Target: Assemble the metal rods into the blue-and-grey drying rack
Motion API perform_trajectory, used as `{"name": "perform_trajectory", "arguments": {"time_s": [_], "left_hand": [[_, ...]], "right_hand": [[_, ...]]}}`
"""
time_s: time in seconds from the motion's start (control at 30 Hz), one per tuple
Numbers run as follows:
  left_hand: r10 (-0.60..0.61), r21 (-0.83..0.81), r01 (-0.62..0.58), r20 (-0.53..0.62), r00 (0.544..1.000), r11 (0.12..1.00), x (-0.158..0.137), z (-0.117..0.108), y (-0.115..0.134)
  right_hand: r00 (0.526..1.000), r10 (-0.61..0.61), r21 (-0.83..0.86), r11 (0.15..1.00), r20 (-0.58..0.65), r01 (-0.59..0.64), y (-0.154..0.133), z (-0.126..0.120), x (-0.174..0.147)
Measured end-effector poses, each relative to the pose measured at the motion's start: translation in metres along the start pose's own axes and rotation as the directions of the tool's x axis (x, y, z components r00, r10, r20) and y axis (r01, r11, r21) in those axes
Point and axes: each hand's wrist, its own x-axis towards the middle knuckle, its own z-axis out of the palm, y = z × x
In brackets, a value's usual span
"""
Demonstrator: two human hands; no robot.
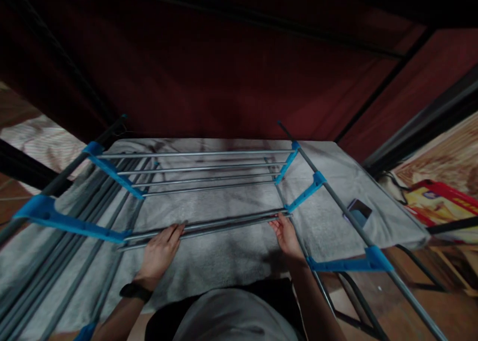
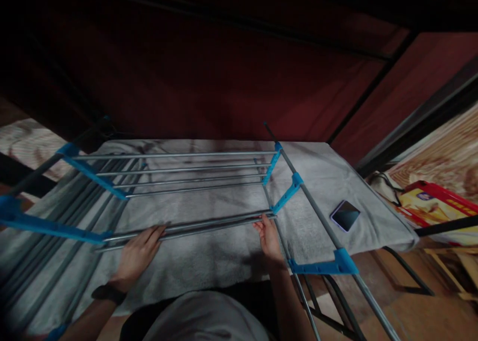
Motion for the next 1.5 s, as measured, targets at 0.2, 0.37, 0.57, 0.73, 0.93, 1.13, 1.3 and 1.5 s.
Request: {"name": "perform_trajectory", "arguments": {"time_s": [0.2,0.37,0.57,0.73,0.93,1.13,1.3,1.5], "left_hand": [[0.042,0.028,-0.041,-0.035,0.999,0.999,0.003,-0.001,-0.004],[0.025,0.034,-0.024,-0.023,0.999,0.999,0.006,-0.002,-0.008],[0.052,0.017,-0.052,-0.024,0.998,0.999,0.014,-0.001,-0.012],[0.035,0.033,-0.035,-0.024,0.999,0.999,0.017,-0.003,-0.013],[0.032,0.124,-0.033,0.013,0.999,0.992,0.026,-0.008,-0.012],[0.078,0.094,-0.076,-0.017,0.997,0.993,0.034,-0.002,-0.013],[0.059,0.026,-0.058,-0.019,0.998,0.998,0.027,0.004,-0.014],[0.028,0.017,-0.028,-0.018,0.999,0.999,0.023,0.006,-0.019]], "right_hand": [[0.997,0.059,0.053,0.997,-0.053,-0.056,-0.005,0.008,0.001],[0.994,0.068,0.075,0.995,-0.08,-0.062,-0.007,0.013,0.005],[0.991,0.09,0.076,0.994,-0.099,-0.083,-0.008,0.017,0.013],[0.988,0.116,0.071,0.991,-0.106,-0.109,-0.007,0.021,0.023],[0.987,0.121,0.083,0.99,-0.104,-0.113,-0.005,0.025,0.028],[0.986,0.125,0.101,0.988,-0.106,-0.114,-0.007,0.024,0.026],[0.987,0.126,0.094,0.989,-0.099,-0.116,-0.009,0.024,0.023],[0.987,0.123,0.058,0.991,-0.1,-0.118,-0.009,0.029,0.025]]}}
